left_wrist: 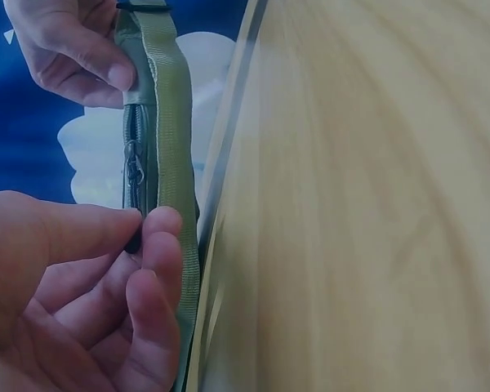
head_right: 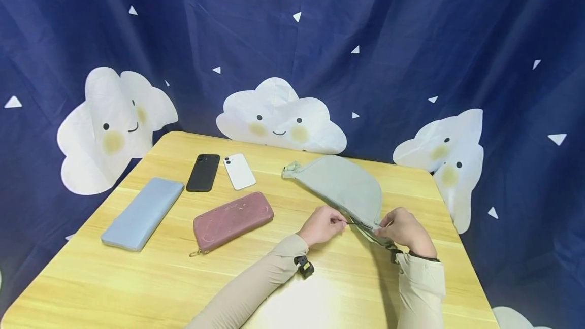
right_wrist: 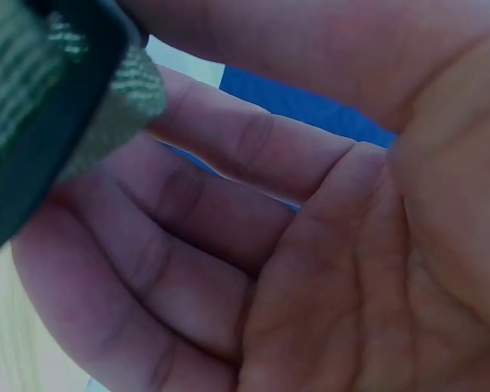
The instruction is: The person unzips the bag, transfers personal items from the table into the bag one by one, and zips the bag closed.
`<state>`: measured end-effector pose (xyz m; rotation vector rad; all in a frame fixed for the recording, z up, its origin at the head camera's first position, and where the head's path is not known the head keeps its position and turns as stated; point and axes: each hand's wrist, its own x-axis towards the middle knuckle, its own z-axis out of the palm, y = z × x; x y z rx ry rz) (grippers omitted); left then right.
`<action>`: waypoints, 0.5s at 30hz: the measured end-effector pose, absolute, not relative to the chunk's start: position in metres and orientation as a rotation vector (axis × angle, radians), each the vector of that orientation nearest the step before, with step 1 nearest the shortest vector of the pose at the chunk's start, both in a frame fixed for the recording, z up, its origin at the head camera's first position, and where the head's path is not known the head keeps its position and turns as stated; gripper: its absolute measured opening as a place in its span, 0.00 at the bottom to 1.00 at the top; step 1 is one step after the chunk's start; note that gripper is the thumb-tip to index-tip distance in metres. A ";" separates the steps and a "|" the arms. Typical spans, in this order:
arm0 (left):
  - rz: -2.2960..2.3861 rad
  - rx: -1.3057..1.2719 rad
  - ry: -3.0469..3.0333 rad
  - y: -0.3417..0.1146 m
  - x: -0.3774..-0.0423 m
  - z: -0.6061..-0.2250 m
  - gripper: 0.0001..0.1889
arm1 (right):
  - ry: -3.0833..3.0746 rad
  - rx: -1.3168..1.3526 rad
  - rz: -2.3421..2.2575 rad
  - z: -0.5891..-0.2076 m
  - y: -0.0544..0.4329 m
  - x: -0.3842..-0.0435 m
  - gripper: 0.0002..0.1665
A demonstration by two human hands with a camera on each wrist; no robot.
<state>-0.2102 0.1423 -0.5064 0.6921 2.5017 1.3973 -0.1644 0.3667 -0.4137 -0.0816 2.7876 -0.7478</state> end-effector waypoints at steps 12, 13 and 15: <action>1.385 0.693 2.512 0.143 -0.212 -0.508 0.05 | 2.789 -0.094 -0.737 -0.413 0.367 -0.164 0.14; 1.386 0.692 2.511 0.144 -0.212 -0.508 0.05 | 2.787 -0.097 -0.738 -0.413 0.367 -0.164 0.14; 1.388 0.687 2.509 0.144 -0.213 -0.509 0.05 | 2.786 -0.099 -0.739 -0.412 0.367 -0.164 0.14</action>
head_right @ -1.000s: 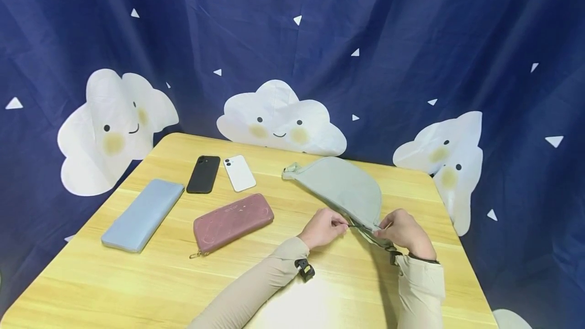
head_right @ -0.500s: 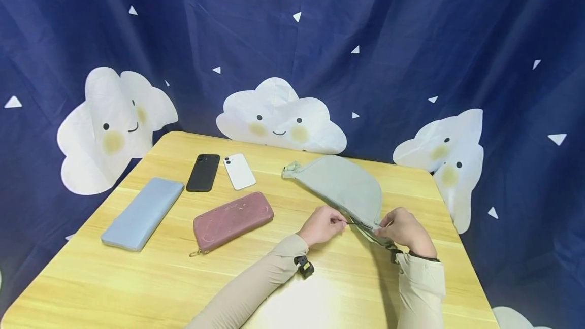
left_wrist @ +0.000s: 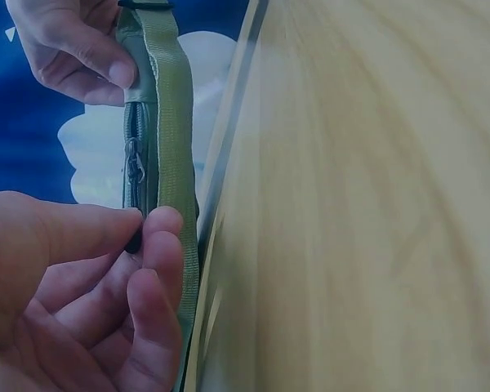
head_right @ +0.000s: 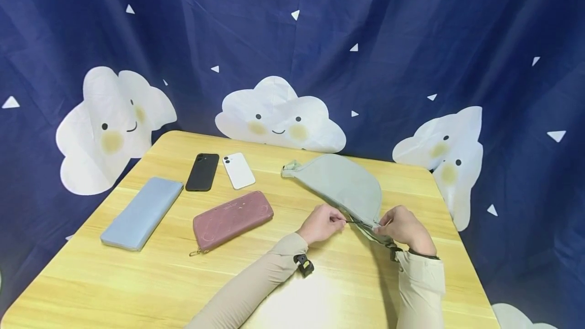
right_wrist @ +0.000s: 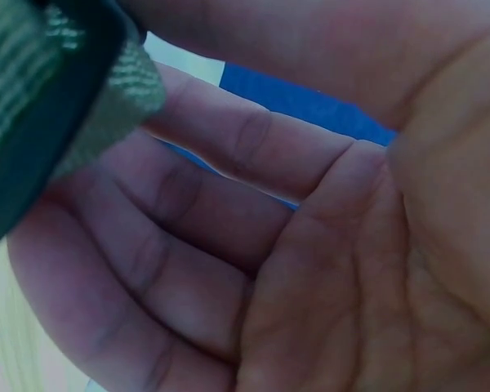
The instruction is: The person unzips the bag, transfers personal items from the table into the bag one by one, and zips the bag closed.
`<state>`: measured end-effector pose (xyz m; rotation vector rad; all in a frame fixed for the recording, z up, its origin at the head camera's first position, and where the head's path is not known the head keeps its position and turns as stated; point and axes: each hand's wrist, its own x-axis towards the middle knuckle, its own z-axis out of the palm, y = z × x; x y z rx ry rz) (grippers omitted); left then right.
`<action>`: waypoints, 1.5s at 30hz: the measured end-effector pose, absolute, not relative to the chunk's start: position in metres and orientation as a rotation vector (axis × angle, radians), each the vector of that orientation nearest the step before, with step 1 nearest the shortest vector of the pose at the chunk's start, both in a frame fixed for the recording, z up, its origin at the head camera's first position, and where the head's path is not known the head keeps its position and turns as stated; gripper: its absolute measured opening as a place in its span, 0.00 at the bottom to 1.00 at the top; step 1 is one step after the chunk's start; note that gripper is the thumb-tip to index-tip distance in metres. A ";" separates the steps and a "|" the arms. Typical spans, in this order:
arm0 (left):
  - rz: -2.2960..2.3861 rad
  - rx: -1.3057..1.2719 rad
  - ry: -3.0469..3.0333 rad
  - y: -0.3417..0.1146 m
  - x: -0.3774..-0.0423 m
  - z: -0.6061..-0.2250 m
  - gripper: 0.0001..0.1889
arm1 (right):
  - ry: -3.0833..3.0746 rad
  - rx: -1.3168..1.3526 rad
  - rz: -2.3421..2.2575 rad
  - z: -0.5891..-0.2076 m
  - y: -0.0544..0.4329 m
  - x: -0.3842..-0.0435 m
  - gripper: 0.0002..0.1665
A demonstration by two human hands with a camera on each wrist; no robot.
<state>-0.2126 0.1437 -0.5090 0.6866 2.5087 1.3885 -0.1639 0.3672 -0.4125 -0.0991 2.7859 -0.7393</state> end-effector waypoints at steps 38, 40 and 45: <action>1.808 0.281 1.666 0.132 -0.224 -0.516 0.11 | 2.743 -0.124 -0.785 -0.412 0.368 -0.163 0.12; 1.816 0.277 1.662 0.132 -0.224 -0.516 0.10 | 2.742 -0.126 -0.783 -0.412 0.368 -0.163 0.12; 1.824 0.258 1.653 0.132 -0.225 -0.516 0.10 | 2.736 -0.109 -0.779 -0.413 0.368 -0.163 0.12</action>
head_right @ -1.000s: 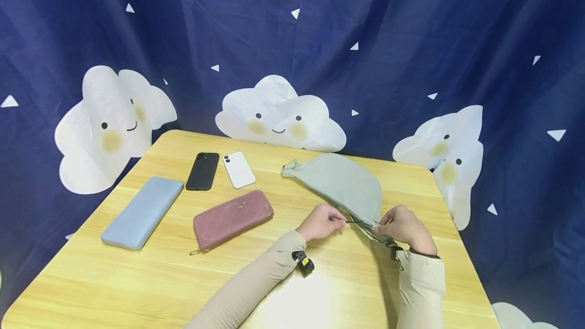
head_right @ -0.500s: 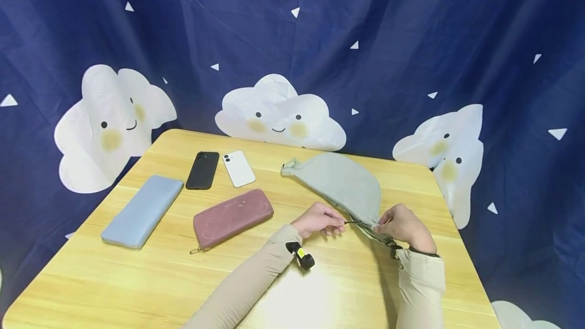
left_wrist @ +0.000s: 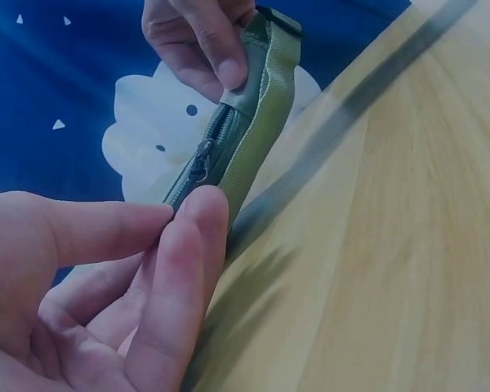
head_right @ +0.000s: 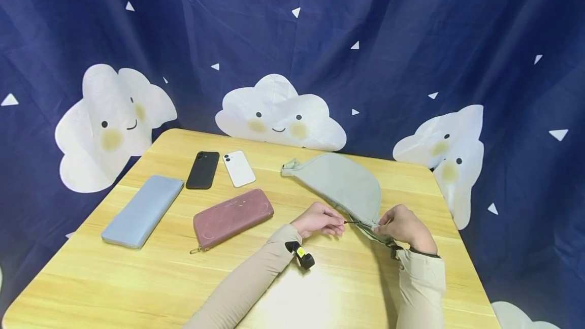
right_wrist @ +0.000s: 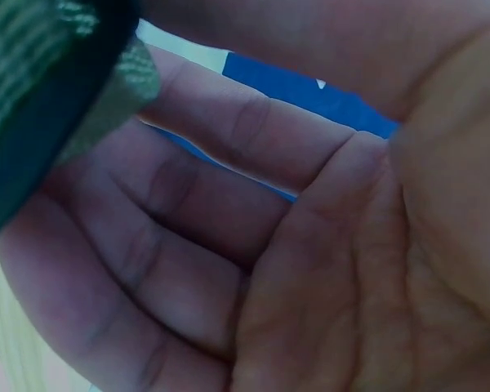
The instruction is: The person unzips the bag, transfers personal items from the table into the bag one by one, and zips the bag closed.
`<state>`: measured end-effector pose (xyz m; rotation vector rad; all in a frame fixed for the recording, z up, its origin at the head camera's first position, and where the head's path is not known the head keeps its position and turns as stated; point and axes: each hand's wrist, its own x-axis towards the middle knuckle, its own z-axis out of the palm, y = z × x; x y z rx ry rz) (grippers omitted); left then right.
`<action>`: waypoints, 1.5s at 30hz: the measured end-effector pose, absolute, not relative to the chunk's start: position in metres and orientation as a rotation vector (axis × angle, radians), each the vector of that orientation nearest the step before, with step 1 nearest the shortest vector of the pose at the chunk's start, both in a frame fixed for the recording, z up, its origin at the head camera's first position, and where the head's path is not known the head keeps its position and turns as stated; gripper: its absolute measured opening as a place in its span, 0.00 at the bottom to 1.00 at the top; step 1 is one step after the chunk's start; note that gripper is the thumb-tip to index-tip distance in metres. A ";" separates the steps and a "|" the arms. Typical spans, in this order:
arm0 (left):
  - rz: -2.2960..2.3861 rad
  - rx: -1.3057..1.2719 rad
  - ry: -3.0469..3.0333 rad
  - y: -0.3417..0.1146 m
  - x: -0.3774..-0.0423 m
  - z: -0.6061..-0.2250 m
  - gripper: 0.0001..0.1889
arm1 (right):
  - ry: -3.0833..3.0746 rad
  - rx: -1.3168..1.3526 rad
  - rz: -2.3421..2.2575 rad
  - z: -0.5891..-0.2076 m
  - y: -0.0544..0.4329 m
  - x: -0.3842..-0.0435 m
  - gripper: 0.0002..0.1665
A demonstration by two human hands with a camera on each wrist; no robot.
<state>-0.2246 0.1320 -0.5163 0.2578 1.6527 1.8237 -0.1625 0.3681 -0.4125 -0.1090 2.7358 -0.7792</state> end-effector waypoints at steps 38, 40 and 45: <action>1.870 0.228 1.709 0.123 -0.230 -0.520 0.08 | 2.703 -0.091 -0.866 -0.419 0.366 -0.154 0.08; 1.872 0.222 1.700 0.122 -0.231 -0.520 0.08 | 2.699 -0.092 -0.872 -0.419 0.366 -0.155 0.09; 1.899 0.198 1.700 0.119 -0.230 -0.518 0.08 | 2.690 -0.095 -0.885 -0.419 0.367 -0.155 0.09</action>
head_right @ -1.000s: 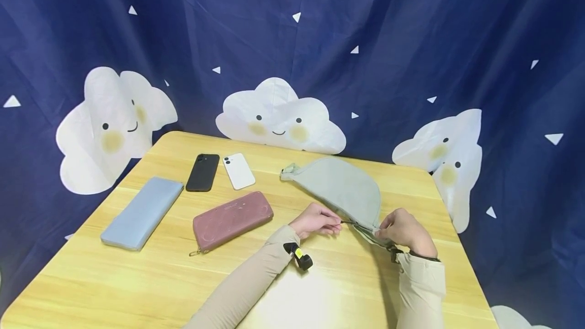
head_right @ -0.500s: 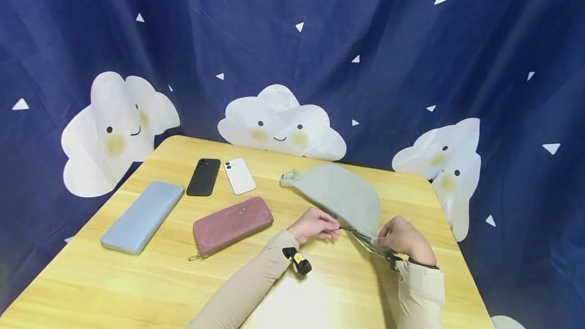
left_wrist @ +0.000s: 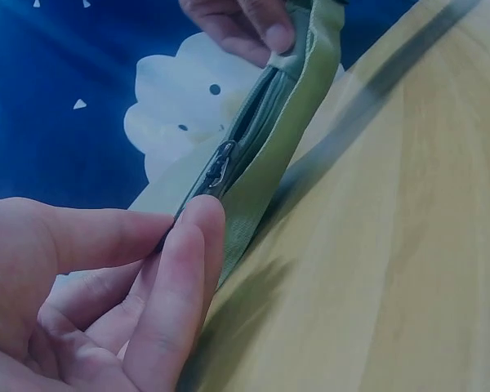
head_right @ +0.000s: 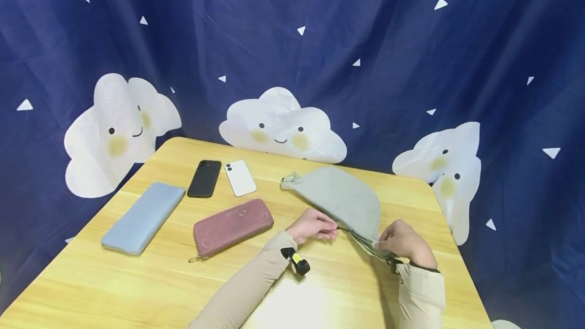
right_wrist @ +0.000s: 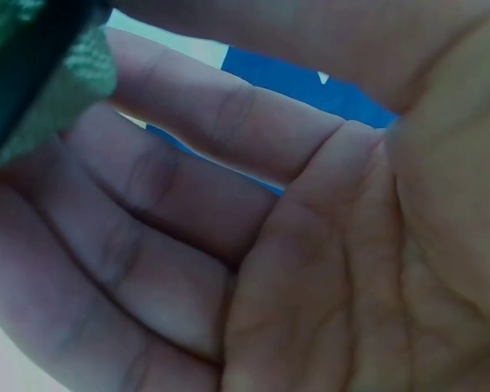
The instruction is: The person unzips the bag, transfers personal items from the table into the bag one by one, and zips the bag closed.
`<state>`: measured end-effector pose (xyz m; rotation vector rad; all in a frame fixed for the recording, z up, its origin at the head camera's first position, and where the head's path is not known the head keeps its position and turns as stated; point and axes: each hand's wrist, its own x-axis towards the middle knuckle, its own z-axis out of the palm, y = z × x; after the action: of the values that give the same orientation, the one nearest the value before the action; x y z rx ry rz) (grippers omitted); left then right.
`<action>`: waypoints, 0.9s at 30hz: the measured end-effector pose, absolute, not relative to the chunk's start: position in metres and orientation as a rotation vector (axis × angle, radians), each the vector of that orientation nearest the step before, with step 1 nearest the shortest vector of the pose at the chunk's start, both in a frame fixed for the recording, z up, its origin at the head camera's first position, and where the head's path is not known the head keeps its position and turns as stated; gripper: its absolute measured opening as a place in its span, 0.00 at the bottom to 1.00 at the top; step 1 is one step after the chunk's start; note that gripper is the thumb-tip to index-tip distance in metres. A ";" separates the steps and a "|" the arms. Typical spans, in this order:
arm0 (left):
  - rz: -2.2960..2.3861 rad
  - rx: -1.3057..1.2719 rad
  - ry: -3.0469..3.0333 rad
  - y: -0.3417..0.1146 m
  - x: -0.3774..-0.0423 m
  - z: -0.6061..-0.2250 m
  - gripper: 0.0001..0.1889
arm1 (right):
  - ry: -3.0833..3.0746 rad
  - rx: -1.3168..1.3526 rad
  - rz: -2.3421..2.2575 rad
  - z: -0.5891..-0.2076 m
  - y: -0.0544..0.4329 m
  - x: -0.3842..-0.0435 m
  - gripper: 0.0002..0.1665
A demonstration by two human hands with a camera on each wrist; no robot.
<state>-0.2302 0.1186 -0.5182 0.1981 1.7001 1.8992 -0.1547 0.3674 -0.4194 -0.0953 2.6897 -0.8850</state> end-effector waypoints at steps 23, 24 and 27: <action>1.947 0.143 1.662 0.113 -0.238 -0.520 0.08 | 2.677 -0.110 -0.886 -0.420 0.371 -0.155 0.09; 1.948 0.139 1.667 0.113 -0.239 -0.520 0.08 | 2.680 -0.116 -0.884 -0.420 0.371 -0.155 0.09; 1.959 0.118 1.676 0.111 -0.241 -0.521 0.08 | 2.685 -0.124 -0.881 -0.419 0.371 -0.155 0.09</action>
<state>-0.2412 0.1113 -0.5206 0.1176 1.6760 1.9592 -0.1547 0.3715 -0.4193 -0.1237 2.6847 -0.8805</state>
